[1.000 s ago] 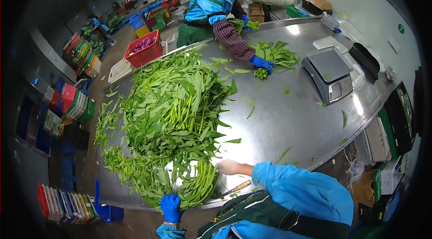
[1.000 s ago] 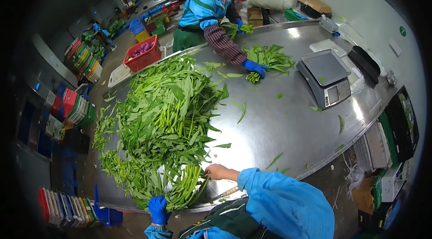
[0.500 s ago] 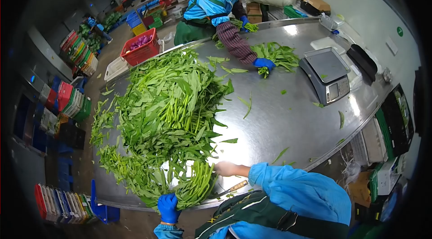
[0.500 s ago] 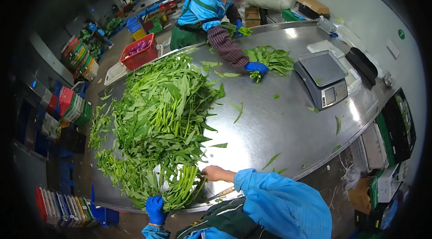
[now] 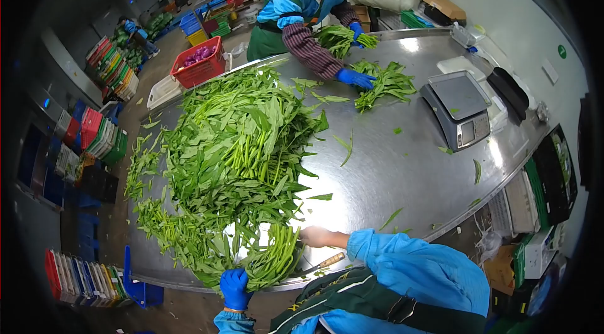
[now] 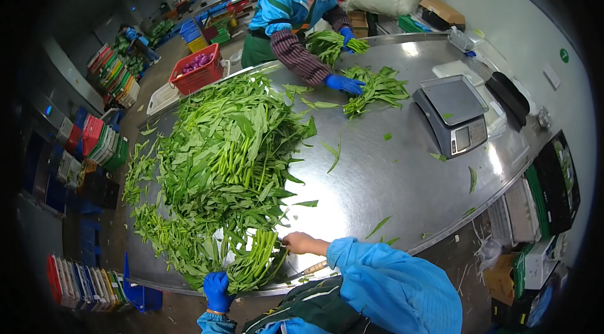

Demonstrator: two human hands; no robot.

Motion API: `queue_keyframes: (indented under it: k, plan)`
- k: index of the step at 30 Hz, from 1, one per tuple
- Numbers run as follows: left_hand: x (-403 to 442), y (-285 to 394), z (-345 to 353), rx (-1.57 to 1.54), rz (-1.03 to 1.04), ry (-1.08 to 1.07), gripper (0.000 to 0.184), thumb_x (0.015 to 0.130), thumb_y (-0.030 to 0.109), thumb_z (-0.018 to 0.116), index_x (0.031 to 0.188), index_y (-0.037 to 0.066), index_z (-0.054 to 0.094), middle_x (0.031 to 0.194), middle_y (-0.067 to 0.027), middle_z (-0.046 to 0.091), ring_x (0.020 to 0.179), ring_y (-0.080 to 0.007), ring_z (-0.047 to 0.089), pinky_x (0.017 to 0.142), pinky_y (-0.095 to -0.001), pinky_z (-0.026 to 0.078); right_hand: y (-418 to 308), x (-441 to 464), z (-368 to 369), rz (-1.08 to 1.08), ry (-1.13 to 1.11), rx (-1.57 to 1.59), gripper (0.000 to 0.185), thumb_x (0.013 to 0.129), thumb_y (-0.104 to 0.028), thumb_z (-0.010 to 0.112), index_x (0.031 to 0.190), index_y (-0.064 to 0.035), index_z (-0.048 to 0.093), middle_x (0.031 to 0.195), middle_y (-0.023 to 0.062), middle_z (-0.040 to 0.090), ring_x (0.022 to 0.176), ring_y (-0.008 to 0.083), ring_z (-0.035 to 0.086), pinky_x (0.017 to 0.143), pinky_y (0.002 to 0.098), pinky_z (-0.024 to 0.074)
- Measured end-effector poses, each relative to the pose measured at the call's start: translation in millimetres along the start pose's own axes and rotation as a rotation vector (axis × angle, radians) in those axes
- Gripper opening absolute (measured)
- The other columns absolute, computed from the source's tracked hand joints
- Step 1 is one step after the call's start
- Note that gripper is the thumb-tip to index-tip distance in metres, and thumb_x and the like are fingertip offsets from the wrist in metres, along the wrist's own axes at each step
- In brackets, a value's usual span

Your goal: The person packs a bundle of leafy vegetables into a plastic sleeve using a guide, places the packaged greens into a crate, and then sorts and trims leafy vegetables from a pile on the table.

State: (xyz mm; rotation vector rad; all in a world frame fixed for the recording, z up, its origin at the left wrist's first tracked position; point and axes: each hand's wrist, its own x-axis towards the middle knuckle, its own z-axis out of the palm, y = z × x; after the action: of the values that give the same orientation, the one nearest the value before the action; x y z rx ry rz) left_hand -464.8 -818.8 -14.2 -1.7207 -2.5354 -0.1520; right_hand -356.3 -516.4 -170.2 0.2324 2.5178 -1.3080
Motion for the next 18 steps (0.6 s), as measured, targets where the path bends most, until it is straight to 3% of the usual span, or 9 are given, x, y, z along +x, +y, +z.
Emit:
queue_keyframes:
  k: [7, 9, 11, 13, 15, 18]
  plan:
    - [2, 1, 2, -0.002, -0.024, 0.031, 0.053, 0.050, 0.025, 0.078, 0.097, 0.009, 0.059, 0.100, -0.0070, 0.056, 0.094, -0.0309, 0.050, 0.081, -0.0423, 0.039, 1, -2, 2, 0.013, -0.019, -0.011, 0.033, 0.085, -0.023, 0.049, 0.108, -0.0006, 0.059, 0.099, 0.0223, 0.063, 0.093, 0.0384, 0.059, 0.084, 0.0445, 0.0457]
    - [4, 4, 0, -0.043, -0.022, 0.063, 0.050, 0.046, 0.010, 0.072, 0.094, 0.010, 0.056, 0.098, -0.0057, 0.055, 0.091, -0.0302, 0.050, 0.080, -0.0422, 0.040, -1, -1, 1, 0.016, -0.022, -0.026, 0.034, 0.086, -0.024, 0.049, 0.108, -0.0010, 0.060, 0.099, 0.0226, 0.063, 0.094, 0.0384, 0.059, 0.084, 0.0444, 0.0457]
    - [4, 5, 0, -0.044, -0.028, 0.068, 0.051, 0.046, 0.010, 0.072, 0.095, 0.010, 0.057, 0.098, -0.0054, 0.055, 0.091, -0.0298, 0.050, 0.080, -0.0419, 0.040, 0, 1, 3, 0.046, 0.014, -0.058, 0.028, 0.083, -0.018, 0.056, 0.108, -0.0085, 0.065, 0.099, 0.0154, 0.066, 0.093, 0.0335, 0.062, 0.082, 0.0417, 0.0484]
    - [4, 4, 0, -0.046, -0.033, 0.076, 0.052, 0.046, 0.010, 0.072, 0.096, 0.010, 0.057, 0.098, -0.0052, 0.055, 0.092, -0.0294, 0.050, 0.081, -0.0417, 0.040, 0, 2, -1, 0.036, 0.023, -0.069, 0.027, 0.083, -0.018, 0.056, 0.107, -0.0084, 0.065, 0.099, 0.0152, 0.066, 0.093, 0.0332, 0.062, 0.082, 0.0415, 0.0485]
    - [2, 2, -1, -0.015, 0.018, 0.075, 0.057, 0.045, 0.019, 0.078, 0.098, 0.009, 0.059, 0.096, -0.0070, 0.056, 0.090, -0.0304, 0.050, 0.080, -0.0418, 0.039, -3, 2, -9, 0.027, 0.033, -0.079, 0.027, 0.083, -0.018, 0.056, 0.105, -0.0083, 0.065, 0.099, 0.0149, 0.066, 0.093, 0.0330, 0.062, 0.081, 0.0414, 0.0486]
    - [0, 3, -2, -0.036, -0.005, 0.070, 0.061, 0.044, 0.015, 0.077, 0.102, 0.010, 0.059, 0.098, -0.0061, 0.055, 0.092, -0.0298, 0.050, 0.081, -0.0420, 0.039, -41, -14, -57, 0.083, -0.020, -0.194, 0.024, 0.081, -0.017, 0.058, 0.100, -0.0067, 0.066, 0.098, 0.0144, 0.066, 0.091, 0.0326, 0.062, 0.079, 0.0411, 0.0488]
